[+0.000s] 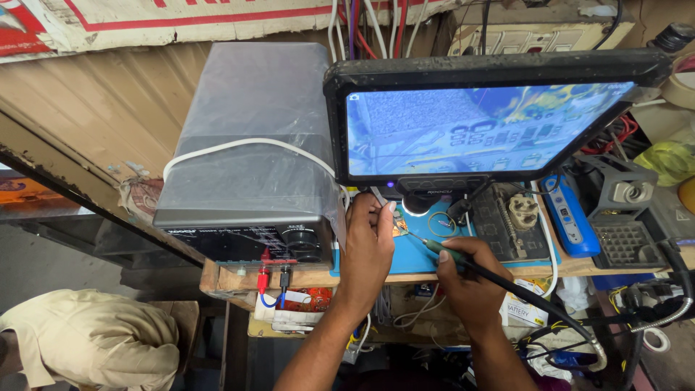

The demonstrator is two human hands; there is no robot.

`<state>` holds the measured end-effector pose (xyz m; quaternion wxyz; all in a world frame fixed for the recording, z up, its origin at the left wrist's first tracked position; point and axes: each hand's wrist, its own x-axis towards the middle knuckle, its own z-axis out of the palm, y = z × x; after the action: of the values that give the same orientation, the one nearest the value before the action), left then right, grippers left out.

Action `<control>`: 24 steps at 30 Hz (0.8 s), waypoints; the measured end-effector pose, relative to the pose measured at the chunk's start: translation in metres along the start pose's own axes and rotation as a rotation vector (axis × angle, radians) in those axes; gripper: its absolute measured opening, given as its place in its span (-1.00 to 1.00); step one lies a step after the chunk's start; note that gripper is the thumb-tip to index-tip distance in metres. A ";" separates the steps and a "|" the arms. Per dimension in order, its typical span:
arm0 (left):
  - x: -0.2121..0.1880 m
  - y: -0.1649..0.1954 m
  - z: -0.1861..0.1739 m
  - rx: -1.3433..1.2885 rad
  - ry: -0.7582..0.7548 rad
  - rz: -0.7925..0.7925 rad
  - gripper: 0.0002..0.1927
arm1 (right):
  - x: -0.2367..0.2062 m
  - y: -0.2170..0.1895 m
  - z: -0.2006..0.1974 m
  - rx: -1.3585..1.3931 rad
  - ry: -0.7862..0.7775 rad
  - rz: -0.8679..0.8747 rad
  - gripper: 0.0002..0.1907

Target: The person handles a disassembled smartphone at a workbench, then moves to a soldering station where they solder the phone's motherboard under a microscope using a soldering iron. They then return to the bench, place the motherboard back into the phone body, and press components into place by hand.

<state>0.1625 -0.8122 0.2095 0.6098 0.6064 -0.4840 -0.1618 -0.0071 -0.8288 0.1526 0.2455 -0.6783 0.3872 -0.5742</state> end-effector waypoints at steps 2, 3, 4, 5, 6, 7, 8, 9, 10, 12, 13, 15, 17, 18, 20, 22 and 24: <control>0.000 0.000 0.000 -0.006 -0.001 -0.002 -0.84 | -0.001 0.001 0.000 0.026 0.000 -0.013 -0.82; 0.000 0.000 -0.001 -0.010 -0.002 -0.002 -0.84 | -0.001 0.001 0.000 0.038 0.000 -0.019 -0.83; 0.000 0.001 -0.001 -0.001 -0.001 -0.002 -0.84 | -0.001 0.002 0.000 0.040 -0.001 -0.017 -0.83; 0.000 0.001 -0.001 0.007 0.001 -0.001 -0.83 | -0.001 0.002 0.000 0.042 -0.002 -0.015 -0.83; 0.000 0.001 -0.001 0.015 0.003 -0.001 -0.83 | -0.001 0.002 0.000 0.044 -0.005 -0.013 -0.83; 0.000 0.001 -0.001 0.014 0.003 -0.002 -0.83 | -0.001 0.002 0.000 0.045 -0.004 -0.017 -0.83; 0.000 0.001 -0.001 0.012 0.004 -0.002 -0.82 | -0.001 0.002 0.000 0.046 -0.004 -0.021 -0.83; 0.000 0.001 -0.001 0.010 0.005 -0.002 -0.82 | -0.001 0.002 0.000 0.048 -0.003 -0.026 -0.83; 0.000 0.001 -0.001 0.013 0.005 -0.006 -0.82 | -0.001 0.002 0.000 0.041 -0.002 -0.024 -0.83; 0.000 0.002 -0.001 0.017 0.006 -0.012 -0.81 | -0.001 0.002 0.001 0.029 0.003 -0.023 -0.82; 0.000 0.002 0.000 0.025 0.006 -0.020 -0.81 | -0.001 0.002 0.000 0.037 0.002 -0.017 -0.82; 0.001 0.002 0.000 0.042 0.006 -0.034 -0.81 | -0.001 0.002 0.000 0.053 0.001 -0.007 -0.82; 0.000 0.003 0.000 0.032 0.009 -0.028 -0.81 | -0.001 0.003 0.000 0.053 -0.001 -0.021 -0.82; 0.000 0.003 0.000 0.027 0.011 -0.024 -0.81 | -0.001 0.003 0.000 0.052 -0.001 -0.029 -0.82; 0.000 0.003 -0.001 0.017 0.011 -0.025 -0.81 | -0.001 0.002 0.000 0.042 -0.002 -0.020 -0.82; 0.000 0.003 -0.001 0.007 0.009 -0.020 -0.81 | -0.001 0.002 0.000 0.035 -0.003 -0.009 -0.82; 0.000 0.002 -0.001 -0.001 0.004 -0.008 -0.81 | -0.001 0.002 0.000 0.031 -0.002 0.003 -0.83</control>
<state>0.1625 -0.8109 0.2114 0.6105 0.6082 -0.4803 -0.1633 -0.0078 -0.8292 0.1505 0.2575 -0.6744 0.3789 -0.5790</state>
